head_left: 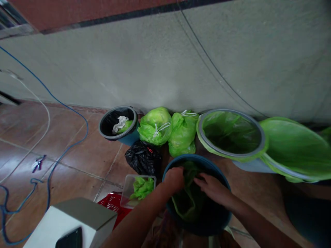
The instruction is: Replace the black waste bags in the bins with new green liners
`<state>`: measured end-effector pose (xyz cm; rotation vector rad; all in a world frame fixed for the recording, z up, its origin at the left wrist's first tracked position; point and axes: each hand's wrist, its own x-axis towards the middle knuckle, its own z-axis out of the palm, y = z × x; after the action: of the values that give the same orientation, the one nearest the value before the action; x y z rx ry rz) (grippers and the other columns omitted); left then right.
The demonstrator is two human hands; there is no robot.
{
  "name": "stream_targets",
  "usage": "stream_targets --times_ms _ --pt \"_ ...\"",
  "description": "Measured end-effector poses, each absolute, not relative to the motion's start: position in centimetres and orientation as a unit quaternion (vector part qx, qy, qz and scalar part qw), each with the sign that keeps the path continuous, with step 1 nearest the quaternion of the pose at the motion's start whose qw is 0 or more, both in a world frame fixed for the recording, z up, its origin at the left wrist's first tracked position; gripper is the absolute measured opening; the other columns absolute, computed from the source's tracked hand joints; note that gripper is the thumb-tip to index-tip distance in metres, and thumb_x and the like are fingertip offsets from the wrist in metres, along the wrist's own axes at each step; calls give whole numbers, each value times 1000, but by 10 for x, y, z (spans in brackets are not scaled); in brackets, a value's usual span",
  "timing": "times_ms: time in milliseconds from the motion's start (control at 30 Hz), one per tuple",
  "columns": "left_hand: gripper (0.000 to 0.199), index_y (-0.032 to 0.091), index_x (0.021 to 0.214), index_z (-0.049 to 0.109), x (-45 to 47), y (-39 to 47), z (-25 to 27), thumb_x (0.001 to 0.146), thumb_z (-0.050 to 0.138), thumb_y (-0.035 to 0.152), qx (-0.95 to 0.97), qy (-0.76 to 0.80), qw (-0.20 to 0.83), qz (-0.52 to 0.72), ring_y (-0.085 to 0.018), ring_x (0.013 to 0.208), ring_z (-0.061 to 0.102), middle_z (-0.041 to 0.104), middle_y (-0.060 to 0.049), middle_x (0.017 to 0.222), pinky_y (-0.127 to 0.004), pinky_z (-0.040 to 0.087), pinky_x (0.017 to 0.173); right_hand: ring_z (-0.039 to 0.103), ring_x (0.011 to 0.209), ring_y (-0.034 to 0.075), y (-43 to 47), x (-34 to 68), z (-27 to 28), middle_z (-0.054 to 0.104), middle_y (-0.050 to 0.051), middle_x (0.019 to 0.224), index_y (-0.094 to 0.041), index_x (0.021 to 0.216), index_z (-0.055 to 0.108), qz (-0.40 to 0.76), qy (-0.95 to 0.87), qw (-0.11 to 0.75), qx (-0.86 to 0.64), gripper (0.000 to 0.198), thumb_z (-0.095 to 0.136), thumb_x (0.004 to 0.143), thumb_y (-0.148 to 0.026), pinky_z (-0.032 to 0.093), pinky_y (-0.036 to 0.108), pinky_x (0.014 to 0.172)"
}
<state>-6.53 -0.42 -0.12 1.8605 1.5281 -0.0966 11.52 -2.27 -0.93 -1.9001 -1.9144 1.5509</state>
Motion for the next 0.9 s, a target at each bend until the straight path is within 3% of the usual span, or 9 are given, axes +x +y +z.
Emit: stream_targets --times_ms 67,167,333,467,567,700,833,900 --pt "41 16 114 62 -81 -12 20 76 47 10 696 596 395 64 -20 91 65 71 -8 98 -31 49 85 65 98 24 -31 112 -15 67 15 109 -13 121 54 524 -548 79 -648 50 42 88 -49 47 37 89" --pt "30 19 101 66 -107 -23 41 80 45 19 597 613 477 199 -15 77 63 70 -2 87 -23 48 68 54 119 26 -43 99 -35 54 17 131 -13 129 46 524 -521 122 -662 59 55 80 -44 39 39 102" --pt "21 15 85 65 -135 -39 44 73 56 29 418 665 522 331 -13 64 59 65 -1 72 -21 46 59 57 114 26 -60 85 -55 63 16 119 -11 129 47 549 -552 102 -620 69 63 62 -15 42 38 101" --pt "23 15 77 61 -142 -49 38 68 62 36 295 701 520 388 -12 58 57 62 1 65 -22 46 56 61 110 23 -65 107 -22 64 11 119 -16 127 51 487 -581 157 -634 58 55 69 -15 43 37 100" --pt "25 15 75 59 -145 -55 33 66 65 38 261 721 497 407 -11 57 55 60 2 63 -22 46 56 65 98 22 -75 144 15 66 7 114 -24 129 49 386 -542 236 -708 50 52 80 -36 52 36 87" --pt "22 16 70 58 -148 -69 20 67 63 37 297 733 478 382 -12 57 54 56 3 60 -22 44 56 66 94 27 -118 200 30 63 13 121 -22 116 56 217 -462 267 -818 50 52 78 -53 54 39 79" --pt "17 16 65 57 -150 -85 8 69 59 33 382 739 457 314 -11 57 50 53 4 58 -21 40 53 68 65 24 -165 236 -1 71 10 87 -21 115 54 328 -447 156 -817 53 51 74 -54 54 33 53" --pt "16 17 66 56 -153 -91 6 71 56 32 411 740 452 282 -12 58 51 54 3 59 -21 40 54 67 62 24 -170 240 -7 70 10 86 -19 117 53 315 -465 130 -817 54 49 75 -52 53 35 52"
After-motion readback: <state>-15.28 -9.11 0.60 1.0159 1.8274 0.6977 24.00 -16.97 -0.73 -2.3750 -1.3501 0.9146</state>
